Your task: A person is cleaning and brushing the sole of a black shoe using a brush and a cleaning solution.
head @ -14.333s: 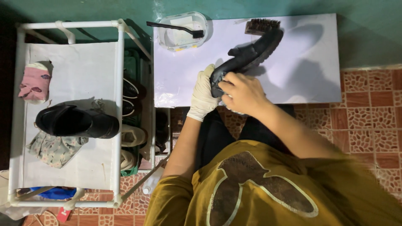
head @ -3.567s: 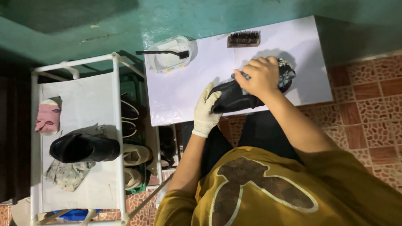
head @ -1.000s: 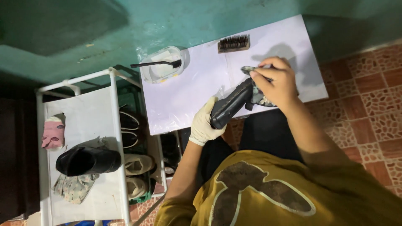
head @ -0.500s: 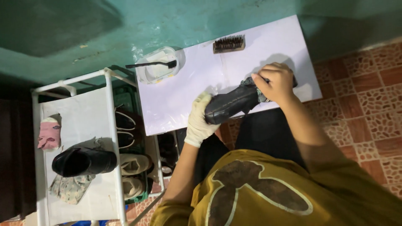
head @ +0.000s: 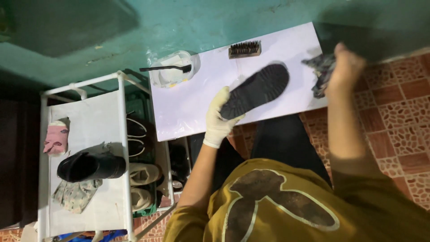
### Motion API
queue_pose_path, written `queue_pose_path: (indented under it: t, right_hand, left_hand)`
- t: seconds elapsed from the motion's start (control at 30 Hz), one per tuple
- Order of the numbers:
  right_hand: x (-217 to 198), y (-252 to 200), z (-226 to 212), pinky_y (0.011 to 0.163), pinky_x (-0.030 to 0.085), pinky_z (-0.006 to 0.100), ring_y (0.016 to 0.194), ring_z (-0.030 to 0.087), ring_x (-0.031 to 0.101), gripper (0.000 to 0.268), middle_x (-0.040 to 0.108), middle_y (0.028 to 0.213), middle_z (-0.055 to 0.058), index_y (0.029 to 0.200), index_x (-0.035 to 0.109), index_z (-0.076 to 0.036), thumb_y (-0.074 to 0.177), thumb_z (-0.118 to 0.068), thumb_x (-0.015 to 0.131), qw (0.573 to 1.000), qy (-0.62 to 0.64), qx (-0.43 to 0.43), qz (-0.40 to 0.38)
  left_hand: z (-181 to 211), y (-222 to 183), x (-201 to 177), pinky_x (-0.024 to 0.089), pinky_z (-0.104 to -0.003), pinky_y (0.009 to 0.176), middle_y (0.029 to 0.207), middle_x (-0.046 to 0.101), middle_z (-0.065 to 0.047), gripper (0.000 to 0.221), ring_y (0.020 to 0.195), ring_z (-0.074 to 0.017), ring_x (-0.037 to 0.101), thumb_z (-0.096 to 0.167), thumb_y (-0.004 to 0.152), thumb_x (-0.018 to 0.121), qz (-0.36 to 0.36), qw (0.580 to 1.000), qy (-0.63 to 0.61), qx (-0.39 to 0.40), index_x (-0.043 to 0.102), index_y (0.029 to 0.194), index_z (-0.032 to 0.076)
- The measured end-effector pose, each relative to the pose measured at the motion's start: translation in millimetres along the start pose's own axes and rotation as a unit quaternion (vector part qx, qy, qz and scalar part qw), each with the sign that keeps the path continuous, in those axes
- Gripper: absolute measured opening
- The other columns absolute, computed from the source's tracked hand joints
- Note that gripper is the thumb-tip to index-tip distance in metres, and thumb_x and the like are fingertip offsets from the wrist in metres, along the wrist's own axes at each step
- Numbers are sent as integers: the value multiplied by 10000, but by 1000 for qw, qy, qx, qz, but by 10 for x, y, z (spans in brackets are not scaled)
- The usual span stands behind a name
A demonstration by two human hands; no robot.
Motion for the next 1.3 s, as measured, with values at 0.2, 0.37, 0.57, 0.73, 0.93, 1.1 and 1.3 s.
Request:
queue_pose_path:
  t: [0.2, 0.37, 0.57, 0.73, 0.93, 1.1, 1.3]
  right_hand:
    - [1074, -589, -1171, 942, 453, 341, 963, 219, 615, 115, 625, 942, 128, 930, 679, 33, 889, 106, 759, 988, 72, -123, -60]
    - [1942, -1603, -834, 769, 383, 414, 859, 260, 551, 223, 598, 915, 30, 728, 643, -162, 878, -263, 772, 862, -210, -416, -200]
    - [2030, -1636, -737, 738, 365, 401, 813, 224, 543, 277, 553, 888, -16, 763, 573, -173, 953, -345, 676, 806, -274, -467, -237]
    - [1908, -1315, -521, 677, 388, 397, 772, 251, 561, 264, 540, 839, 6, 735, 563, -178, 926, -289, 707, 785, -320, -491, -199]
    - [1663, -749, -313, 618, 387, 373, 712, 245, 546, 325, 520, 814, -5, 751, 563, -189, 982, -340, 735, 749, -402, -512, -124]
    - [1628, -558, -84, 644, 462, 354, 734, 230, 601, 299, 550, 845, -6, 796, 613, -176, 974, -373, 752, 761, -433, -473, -96]
    - [1382, -214, 13, 753, 530, 418, 824, 302, 628, 170, 670, 917, 143, 913, 756, -17, 962, -180, 751, 794, -475, -371, -79]
  left_hand:
    - [-183, 45, -46, 507, -300, 1084, 1348, 624, -147, 1064, 1184, -236, 649, 95, 530, 948, -78, 990, 114, -33, 444, 1456, -47]
    - [705, 344, -136, 564, -313, 986, 1078, 774, -138, 460, 1013, -178, 751, 167, 813, 787, -263, 907, 330, 5, 617, 1211, 10]
    - [71, 148, -123, 584, -321, 975, 1148, 751, -65, 734, 1062, -207, 736, 307, 639, 894, -130, 944, 300, -47, 590, 1286, 137]
    - [-134, 92, -78, 600, -328, 967, 1205, 733, -5, 962, 1103, -231, 723, 421, 497, 982, -27, 961, 261, -84, 569, 1347, 242]
    - [124, 118, -57, 551, -290, 990, 1299, 696, -104, 833, 1147, -242, 713, 232, 634, 925, -66, 970, 235, -10, 573, 1365, 48]
    - [15, 161, -44, 585, -293, 976, 1280, 718, -23, 881, 1169, -208, 695, 307, 605, 951, -62, 962, 189, -189, 602, 1409, 216]
    - [149, 70, 40, 585, -287, 905, 1232, 722, -86, 762, 1052, -220, 744, 198, 662, 917, -24, 970, 239, 25, 580, 1335, 85]
Point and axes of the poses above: each hand's wrist, its own y-axis towards the middle knuckle, its own x-axis out of the palm, z = x × y, the point moved 2 cm from there along y, towards the middle knuckle
